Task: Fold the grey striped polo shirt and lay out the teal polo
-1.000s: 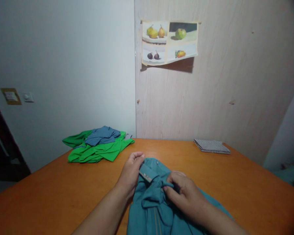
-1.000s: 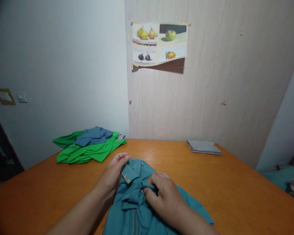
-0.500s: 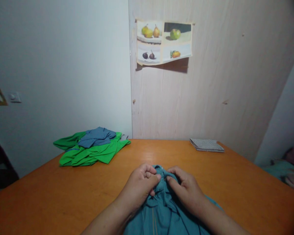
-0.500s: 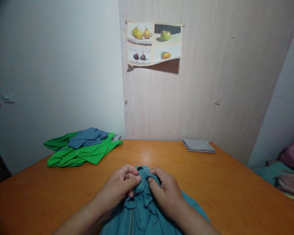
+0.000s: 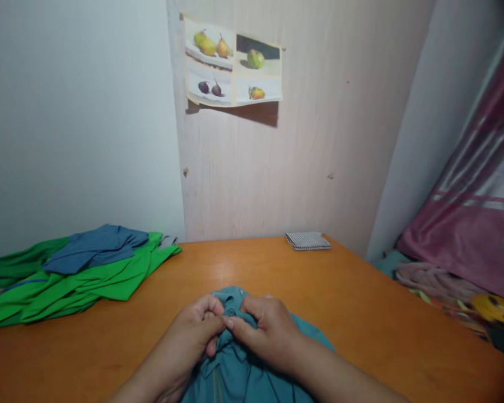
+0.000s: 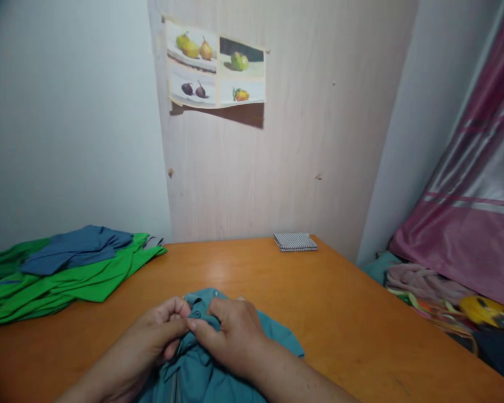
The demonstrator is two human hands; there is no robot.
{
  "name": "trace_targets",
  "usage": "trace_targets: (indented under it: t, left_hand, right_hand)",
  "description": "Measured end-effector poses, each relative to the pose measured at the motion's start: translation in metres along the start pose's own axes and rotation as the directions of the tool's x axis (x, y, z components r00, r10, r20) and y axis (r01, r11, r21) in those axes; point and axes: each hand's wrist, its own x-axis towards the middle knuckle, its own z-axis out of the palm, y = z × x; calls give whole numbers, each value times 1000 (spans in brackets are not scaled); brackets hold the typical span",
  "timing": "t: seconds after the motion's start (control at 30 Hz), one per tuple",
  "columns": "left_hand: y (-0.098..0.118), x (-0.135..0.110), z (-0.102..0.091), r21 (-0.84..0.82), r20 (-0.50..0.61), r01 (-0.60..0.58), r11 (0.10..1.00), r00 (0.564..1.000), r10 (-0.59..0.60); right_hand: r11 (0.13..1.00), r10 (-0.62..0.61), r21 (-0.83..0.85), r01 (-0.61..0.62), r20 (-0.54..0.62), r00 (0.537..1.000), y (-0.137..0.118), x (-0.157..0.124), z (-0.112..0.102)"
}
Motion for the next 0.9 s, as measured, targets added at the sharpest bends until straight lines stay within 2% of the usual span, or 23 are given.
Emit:
trace_targets:
  t: [0.1,0.2,0.3,0.43,0.53,0.6,0.67,0.8,0.9]
  left_hand:
    - [2,-1,0,-55,31,57,997,998,-55]
    - [0,1,-3,-41,33,2,999,999,-1]
    - [-9,7,-7,22,58,-72,997,996,71]
    - [-18,13,-4,175,122,-158,972,983,138]
    - [-13,8,5,264,111,-188,946,980,164]
    - [-6,3,9,221,65,-182,958,983,171]
    - [0,-1,10,127,16,-116,985,993,115]
    - [3,-5,6,-63,58,53,997,997,-49]
    - [1,-6,5,-160,79,102,982,993,-90]
  right_hand:
    - [996,-45,-80,43,-29,999,1,1,1]
    - [989,-97,-120,85,-98,990,1,0,1]
    - [991,-113,-82,102,-138,984,1,0,1]
    - [998,-3,58,11,-127,992,4,1,0]
    - [974,102,213,-81,-88,991,4,2,-2]
    - [945,122,310,-105,-36,992,3,1,-4]
    - [919,114,380,-110,11,993,2,1,-5]
    - [902,95,418,-107,49,994,2,0,-2]
    - [913,74,400,-83,39,997,5,0,1]
